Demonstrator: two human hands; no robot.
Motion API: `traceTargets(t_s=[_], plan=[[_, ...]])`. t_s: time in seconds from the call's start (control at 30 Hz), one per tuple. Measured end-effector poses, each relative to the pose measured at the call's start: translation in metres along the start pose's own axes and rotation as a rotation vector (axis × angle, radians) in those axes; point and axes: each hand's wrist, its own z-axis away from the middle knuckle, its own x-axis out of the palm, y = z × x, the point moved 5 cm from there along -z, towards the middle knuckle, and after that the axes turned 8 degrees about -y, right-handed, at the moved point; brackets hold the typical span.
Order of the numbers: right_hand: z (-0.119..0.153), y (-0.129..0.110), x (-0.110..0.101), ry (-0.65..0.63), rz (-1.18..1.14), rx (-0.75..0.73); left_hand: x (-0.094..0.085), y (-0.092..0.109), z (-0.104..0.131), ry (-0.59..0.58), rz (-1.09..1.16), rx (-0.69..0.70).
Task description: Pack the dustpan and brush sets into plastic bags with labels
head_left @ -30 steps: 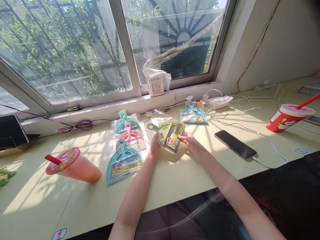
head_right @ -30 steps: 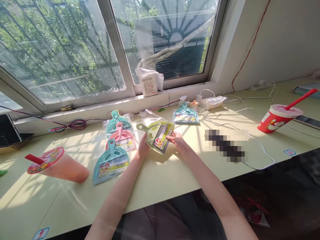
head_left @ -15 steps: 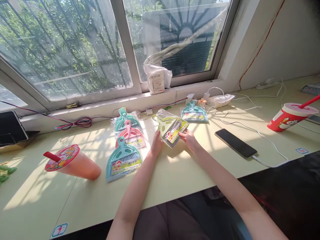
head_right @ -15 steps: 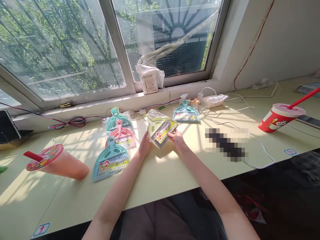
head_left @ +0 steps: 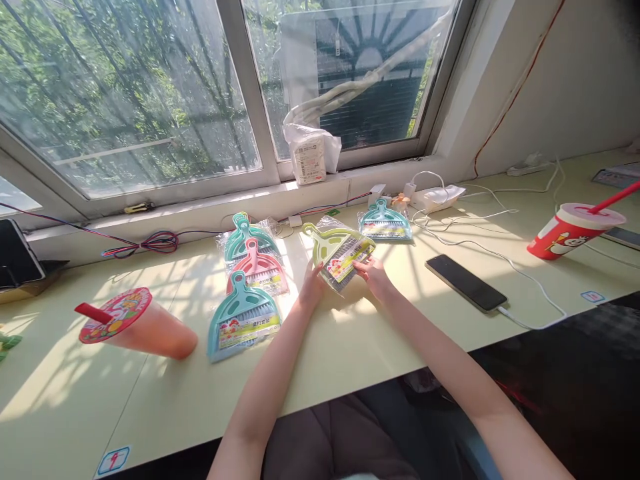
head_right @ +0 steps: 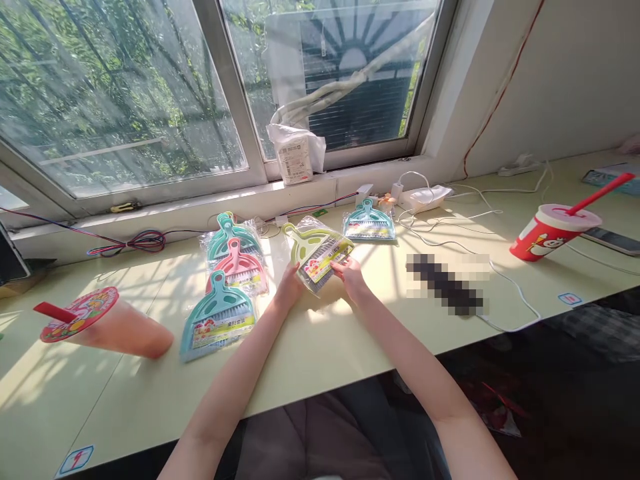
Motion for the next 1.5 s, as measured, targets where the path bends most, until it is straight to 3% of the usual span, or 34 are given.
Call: traceTargets(t_s=[0.33, 0.43, 0.63, 0.9, 1.17, 1.37, 1.5], plan=[[-0.009, 0.010, -0.006, -0.006, 0.015, 0.116, -0.004, -0.009, -0.001, 0.068, -0.119, 0.008], [-0.015, 0.014, -0.017, 0.078, 0.010, 0.159, -0.005, -0.008, -0.001, 0.057, -0.118, -0.002], [-0.016, 0.015, -0.034, 0.205, 0.009, 0.077, -0.003, -0.012, -0.001, -0.015, -0.142, -0.059], [-0.010, 0.016, -0.034, 0.264, -0.011, 0.081, -0.002, -0.013, 0.001, -0.067, -0.160, -0.079], [-0.014, 0.010, -0.027, 0.187, 0.008, 0.071, -0.005, -0.013, 0.000, -0.014, -0.136, -0.071], [-0.014, 0.008, -0.013, -0.073, -0.031, 0.045, -0.010, -0.004, 0.001, 0.055, -0.105, -0.026], [-0.012, 0.009, -0.015, -0.007, 0.000, -0.011, 0.001, -0.004, 0.003, -0.039, -0.104, -0.062]])
